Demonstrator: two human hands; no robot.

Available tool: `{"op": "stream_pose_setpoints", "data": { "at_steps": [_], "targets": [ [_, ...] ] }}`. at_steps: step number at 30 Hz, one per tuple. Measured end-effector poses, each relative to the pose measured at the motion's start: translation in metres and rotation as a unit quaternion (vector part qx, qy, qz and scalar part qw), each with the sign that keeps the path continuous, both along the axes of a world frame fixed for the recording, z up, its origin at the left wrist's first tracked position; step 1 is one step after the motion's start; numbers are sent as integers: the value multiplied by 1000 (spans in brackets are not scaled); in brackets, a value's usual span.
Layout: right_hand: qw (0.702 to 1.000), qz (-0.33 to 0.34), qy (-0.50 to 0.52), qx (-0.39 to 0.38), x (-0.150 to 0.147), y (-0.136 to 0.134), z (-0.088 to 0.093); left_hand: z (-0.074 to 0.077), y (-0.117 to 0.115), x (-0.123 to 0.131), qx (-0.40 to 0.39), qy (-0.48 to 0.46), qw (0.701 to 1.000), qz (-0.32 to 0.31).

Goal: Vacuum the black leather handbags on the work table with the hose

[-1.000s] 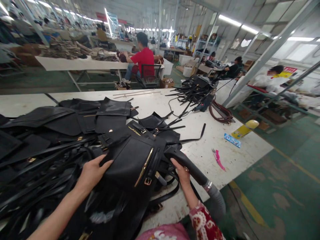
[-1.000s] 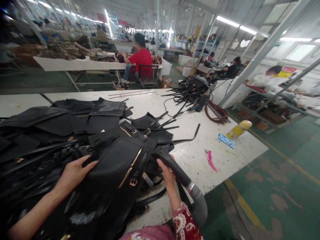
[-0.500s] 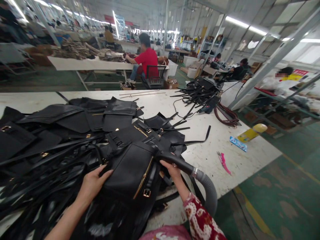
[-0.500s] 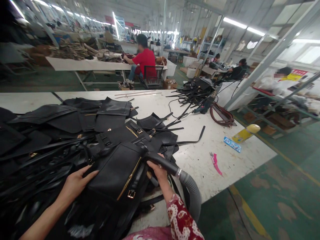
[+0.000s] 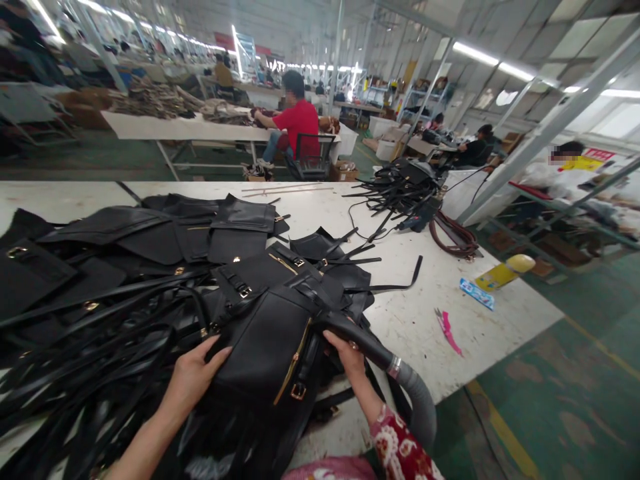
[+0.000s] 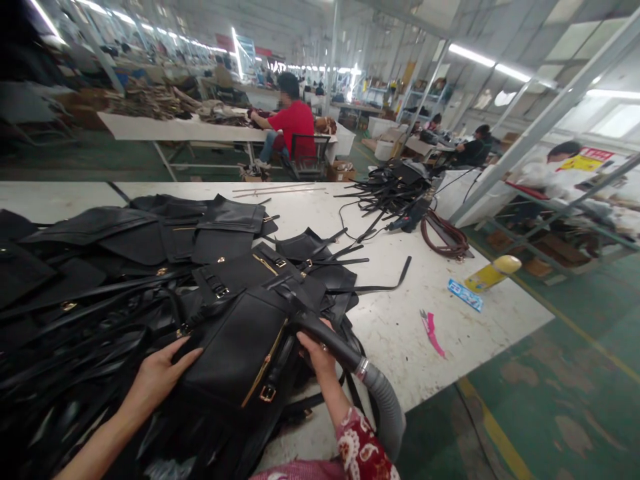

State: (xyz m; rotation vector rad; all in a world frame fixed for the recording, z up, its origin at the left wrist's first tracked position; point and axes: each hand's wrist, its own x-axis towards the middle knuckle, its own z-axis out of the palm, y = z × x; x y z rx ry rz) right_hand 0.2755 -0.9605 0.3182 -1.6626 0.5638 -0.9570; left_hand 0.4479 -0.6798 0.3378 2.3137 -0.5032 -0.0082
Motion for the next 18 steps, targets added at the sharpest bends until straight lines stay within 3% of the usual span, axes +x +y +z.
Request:
{"op": "stream_pose_setpoints", "data": {
  "at_steps": [4,9,18],
  "targets": [
    [998,-44,-37,-37,28,-2,22,-2,-2,-24,-3,-28,1000,-5],
    [999,23,-20,-36,59,4,50,2,-8,-41,0,-62,997,-36],
    [994,89,54,-15,118,37,33,7,-16,-41,60,-57,996,-31]
  ]
}}
